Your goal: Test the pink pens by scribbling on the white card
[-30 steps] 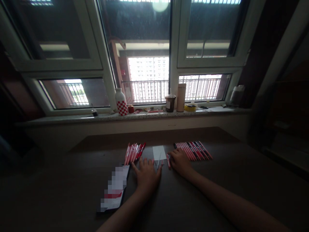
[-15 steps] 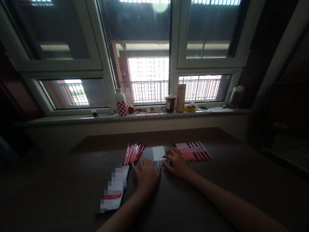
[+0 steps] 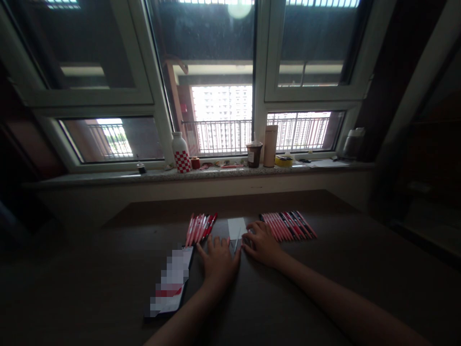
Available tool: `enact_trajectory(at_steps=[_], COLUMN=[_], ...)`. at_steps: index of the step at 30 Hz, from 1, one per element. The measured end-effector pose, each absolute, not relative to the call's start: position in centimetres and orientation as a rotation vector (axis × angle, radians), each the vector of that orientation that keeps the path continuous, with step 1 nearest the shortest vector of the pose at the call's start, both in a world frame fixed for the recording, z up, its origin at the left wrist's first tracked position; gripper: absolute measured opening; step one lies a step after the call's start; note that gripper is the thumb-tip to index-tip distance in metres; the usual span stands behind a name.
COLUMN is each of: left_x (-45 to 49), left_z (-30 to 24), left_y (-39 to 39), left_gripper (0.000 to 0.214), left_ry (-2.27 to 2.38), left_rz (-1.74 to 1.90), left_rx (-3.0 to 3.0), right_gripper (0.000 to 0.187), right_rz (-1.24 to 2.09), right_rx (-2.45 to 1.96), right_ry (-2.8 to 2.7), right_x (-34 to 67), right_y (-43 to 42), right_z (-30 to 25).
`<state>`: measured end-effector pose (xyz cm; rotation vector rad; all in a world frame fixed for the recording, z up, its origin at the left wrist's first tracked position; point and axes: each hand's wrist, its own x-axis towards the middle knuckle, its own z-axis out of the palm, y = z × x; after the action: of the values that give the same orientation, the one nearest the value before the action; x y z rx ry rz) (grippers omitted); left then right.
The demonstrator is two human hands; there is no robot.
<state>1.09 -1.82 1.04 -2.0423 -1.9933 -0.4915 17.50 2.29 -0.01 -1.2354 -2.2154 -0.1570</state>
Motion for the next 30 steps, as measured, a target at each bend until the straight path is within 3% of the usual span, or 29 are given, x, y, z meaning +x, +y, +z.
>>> enact_trajectory(at_steps=[11,21,30], left_x=[1.2,1.1,0.8], left_z=[1.0,0.6,0.4], left_y=[-2.0,-1.7,-1.2], left_gripper=[0.049,0.046,0.027], left_ry=[-1.968,-1.891,-1.700], left_rz=[-0.522,-0.636,-0.775], left_rx=[-2.044,-2.031,-2.273], right_gripper=[0.015,0.020,0.024], right_rz=[-0.129,-0.056,0.048], right_rx=[-1.222,-1.148,-1.096], right_ry=[-2.188,-2.095,-2.003], right_x=[17.6,17.9,18.3], right_y=[2.4,2.9,3.5], right_z=[-0.2,-0.3,-0.5])
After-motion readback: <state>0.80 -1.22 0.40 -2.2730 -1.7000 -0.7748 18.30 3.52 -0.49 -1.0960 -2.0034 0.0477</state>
